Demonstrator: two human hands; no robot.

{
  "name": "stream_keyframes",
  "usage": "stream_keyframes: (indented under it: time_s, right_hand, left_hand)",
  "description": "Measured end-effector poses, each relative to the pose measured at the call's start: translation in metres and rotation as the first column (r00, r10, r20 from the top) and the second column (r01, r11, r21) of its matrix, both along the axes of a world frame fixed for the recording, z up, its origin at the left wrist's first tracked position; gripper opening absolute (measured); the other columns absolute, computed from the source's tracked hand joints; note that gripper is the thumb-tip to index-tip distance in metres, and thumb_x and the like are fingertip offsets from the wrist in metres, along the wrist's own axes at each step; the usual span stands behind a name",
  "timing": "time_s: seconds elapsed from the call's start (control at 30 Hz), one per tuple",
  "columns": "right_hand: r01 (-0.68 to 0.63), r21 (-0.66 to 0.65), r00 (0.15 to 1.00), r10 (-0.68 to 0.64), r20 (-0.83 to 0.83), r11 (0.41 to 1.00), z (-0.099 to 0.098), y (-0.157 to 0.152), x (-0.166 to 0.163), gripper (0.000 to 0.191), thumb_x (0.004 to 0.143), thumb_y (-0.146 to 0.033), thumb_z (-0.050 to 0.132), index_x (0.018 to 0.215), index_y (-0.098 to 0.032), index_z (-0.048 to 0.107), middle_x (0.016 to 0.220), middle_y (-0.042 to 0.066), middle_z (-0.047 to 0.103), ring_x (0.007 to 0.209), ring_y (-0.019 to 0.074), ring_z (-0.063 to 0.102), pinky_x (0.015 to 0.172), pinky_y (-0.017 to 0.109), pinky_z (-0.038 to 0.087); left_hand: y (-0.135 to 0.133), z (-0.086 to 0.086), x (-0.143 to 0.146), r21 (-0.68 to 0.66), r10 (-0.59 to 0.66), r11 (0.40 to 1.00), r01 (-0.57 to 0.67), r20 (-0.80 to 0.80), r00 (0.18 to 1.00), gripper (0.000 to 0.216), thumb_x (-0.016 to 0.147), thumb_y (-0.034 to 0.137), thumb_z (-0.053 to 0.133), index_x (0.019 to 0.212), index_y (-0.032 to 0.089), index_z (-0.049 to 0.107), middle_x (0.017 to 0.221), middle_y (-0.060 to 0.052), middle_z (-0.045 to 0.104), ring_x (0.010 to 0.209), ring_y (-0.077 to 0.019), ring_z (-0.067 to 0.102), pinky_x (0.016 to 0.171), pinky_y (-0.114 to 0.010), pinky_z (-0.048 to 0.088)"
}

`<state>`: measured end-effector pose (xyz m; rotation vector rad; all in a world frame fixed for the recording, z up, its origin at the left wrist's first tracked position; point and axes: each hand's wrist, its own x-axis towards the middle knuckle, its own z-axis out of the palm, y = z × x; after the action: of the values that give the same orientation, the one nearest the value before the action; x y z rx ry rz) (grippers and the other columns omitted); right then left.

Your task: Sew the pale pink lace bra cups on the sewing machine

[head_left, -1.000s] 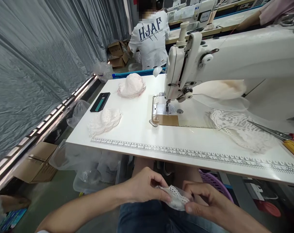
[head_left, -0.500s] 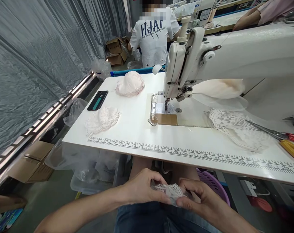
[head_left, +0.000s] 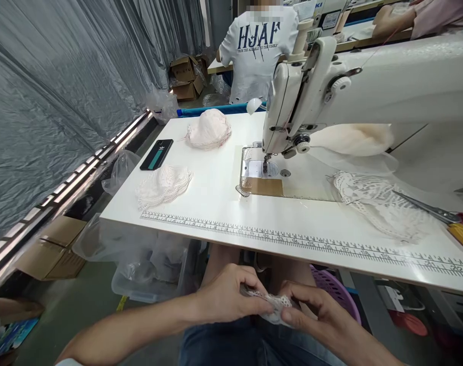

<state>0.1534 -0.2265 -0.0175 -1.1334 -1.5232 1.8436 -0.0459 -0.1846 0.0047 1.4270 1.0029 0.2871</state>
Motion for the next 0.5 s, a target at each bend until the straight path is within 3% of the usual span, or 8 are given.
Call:
stream_keyframes:
  time_s: [0.13,0.5]
  right_hand:
    - [0.032,0.023,0.997,-0.033,0.073,0.999,-0.0038,-0.0010,-0.0022,0.032,0.086,-0.046,0.055,0.067,-0.020,0.054,0.064,-0.004,0.044,0.062,0.0118,0.039,0.056,0.022,0.031]
    - [0.035,0.281,0.981,-0.087,0.174,0.959,-0.0102,-0.0027,-0.0008,0.034,0.084,-0.046,0.059,0.064,-0.020,0.052,0.065,-0.002,0.054,0.063,0.0134,0.050,0.057,0.023,0.034]
  left_hand:
    - [-0.0009,0.0013,-0.0010,-0.005,-0.015,1.000,0.015,0.016,1.000,0.013,0.069,0.024,0.072,0.076,0.013,0.073,0.072,0.000,0.056,0.067,-0.0097,0.051,0.060,-0.020,0.036]
    - [-0.0035,0.0041,0.0002,0.065,-0.032,0.997,0.031,0.010,0.999,0.011,0.069,0.020,0.073,0.079,0.015,0.074,0.075,0.000,0.059,0.073,-0.0113,0.054,0.067,-0.020,0.039]
